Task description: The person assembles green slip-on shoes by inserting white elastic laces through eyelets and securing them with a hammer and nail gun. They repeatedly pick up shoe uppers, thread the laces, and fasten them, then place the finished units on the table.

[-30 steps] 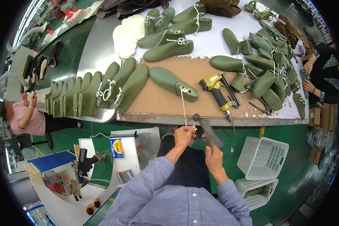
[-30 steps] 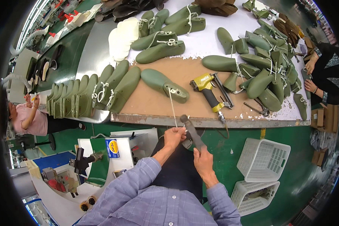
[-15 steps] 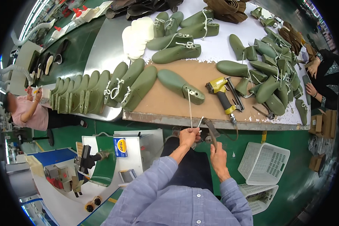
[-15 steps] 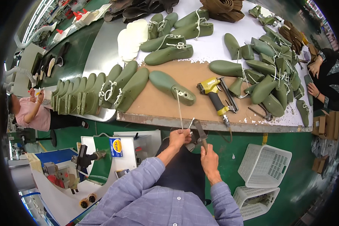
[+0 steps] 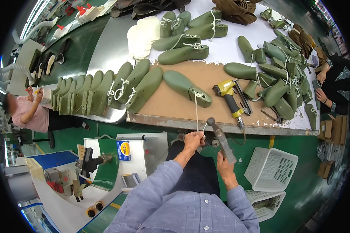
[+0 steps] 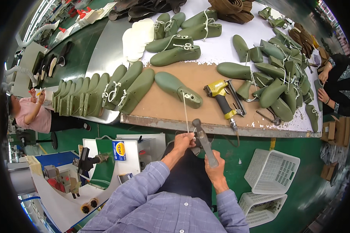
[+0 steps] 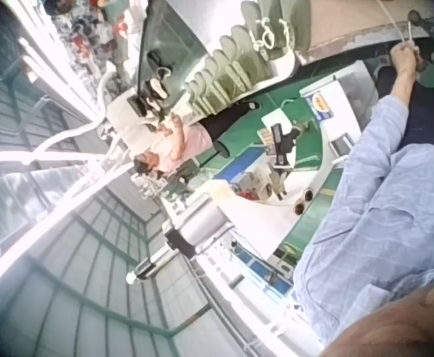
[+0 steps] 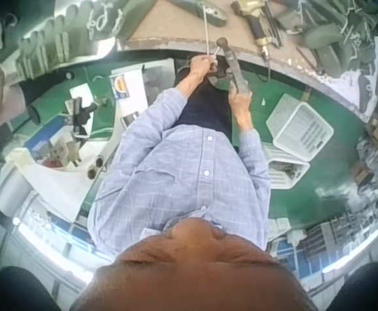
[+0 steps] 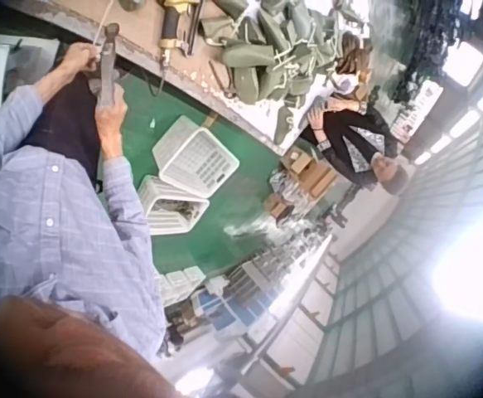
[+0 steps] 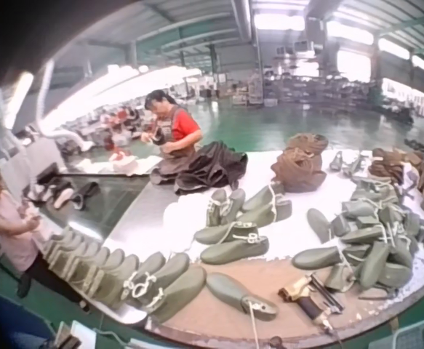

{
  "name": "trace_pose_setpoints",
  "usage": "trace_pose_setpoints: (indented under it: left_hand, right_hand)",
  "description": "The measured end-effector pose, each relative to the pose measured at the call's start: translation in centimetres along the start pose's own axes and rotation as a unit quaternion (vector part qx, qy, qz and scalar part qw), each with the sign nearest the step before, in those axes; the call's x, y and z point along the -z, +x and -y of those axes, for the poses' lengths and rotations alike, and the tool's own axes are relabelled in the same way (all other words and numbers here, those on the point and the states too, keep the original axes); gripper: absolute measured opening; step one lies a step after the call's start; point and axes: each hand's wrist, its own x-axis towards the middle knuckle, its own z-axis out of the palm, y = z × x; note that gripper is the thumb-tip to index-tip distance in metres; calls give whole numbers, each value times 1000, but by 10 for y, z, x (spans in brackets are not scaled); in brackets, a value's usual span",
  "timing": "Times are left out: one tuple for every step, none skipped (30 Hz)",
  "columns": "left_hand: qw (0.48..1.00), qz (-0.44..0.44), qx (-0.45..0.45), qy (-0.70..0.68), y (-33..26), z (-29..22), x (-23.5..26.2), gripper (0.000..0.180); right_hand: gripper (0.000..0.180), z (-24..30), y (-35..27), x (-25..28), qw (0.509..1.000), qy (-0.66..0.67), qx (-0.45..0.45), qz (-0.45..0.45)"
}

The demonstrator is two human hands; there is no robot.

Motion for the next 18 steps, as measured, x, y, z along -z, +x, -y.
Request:
trace_pose_setpoints:
  left_hand:
    - [1000, -6, -5, -1, -2, 2, -1, 20]
    - [1000, -15, -12, -2, -2, -1, -2, 21]
    - [1000, -20, -6, 5, -3, -3, -3, 20]
    - [1000, -24, -1, 12, -4, -5, -5, 20]
    - [999, -35, 6, 20, -5, -6, -4, 20]
    - [999, -38, -5, 13, -3, -5, -4, 21]
    - [999, -42, -6, 18, -3, -3, -2, 22]
    - [999, -43, -8, 24, -2, -3, -3, 22]
    - [999, -44, -8, 31, -3, -3, -4, 22]
    - [998, -51, -14, 36, -3, -3, -5, 21]
    - [998, -54, -8, 43, -5, -1, -5, 22]
    - [997, -58, -7, 49, -5, -3, -6, 22]
    - [997, -60, -6, 55, -5, -4, -8, 23]
    - [995, -65, -13, 81, -7, -7, -8, 24]
    - [992, -69, -20, 107, -9, -9, -8, 25]
    - [988, -74, -26, 133, -11, -11, -8, 25]
    - [987, -79, -32, 136, -14, -6, -5, 26]
    - [986, -84, -45, 136, -13, -7, -6, 26]
  right_hand:
    - [27, -5, -2, -6, 999, 12, 29, -17]
    - [26, -8, 3, -14, 995, -97, -17, 34]
    - [26, -11, 5, -14, 992, -113, -32, 52]
    - [26, -14, 7, -12, 988, -130, -46, 69]
    - [27, -10, 12, -11, 984, -143, -60, 91]
    - [26, -5, 17, -8, 993, -96, -36, 61]
    - [26, 2, 15, -3, 993, -80, -56, 67]
    - [25, 9, 14, 5, 993, -65, -75, 68]
    - [25, 16, 12, 12, 992, -51, -96, 70]
    - [24, 25, 10, 12, 999, 19, -39, 7]
    - [24, 20, 7, 9, 999, -18, -39, 18]
    - [24, 9, 6, 0, 997, -55, -36, 27]
    - [24, -3, 4, -8, 994, -93, -33, 36]
    - [24, -2, 9, -9, 985, -136, -66, 84]
    - [25, -2, 14, -7, 985, -135, -66, 84]
    - [25, -1, 21, -1, 985, -134, -67, 85]
    - [25, 9, 20, 7, 984, -135, -73, 89]
    - [26, 17, 21, 13, 990, -107, -67, 65]
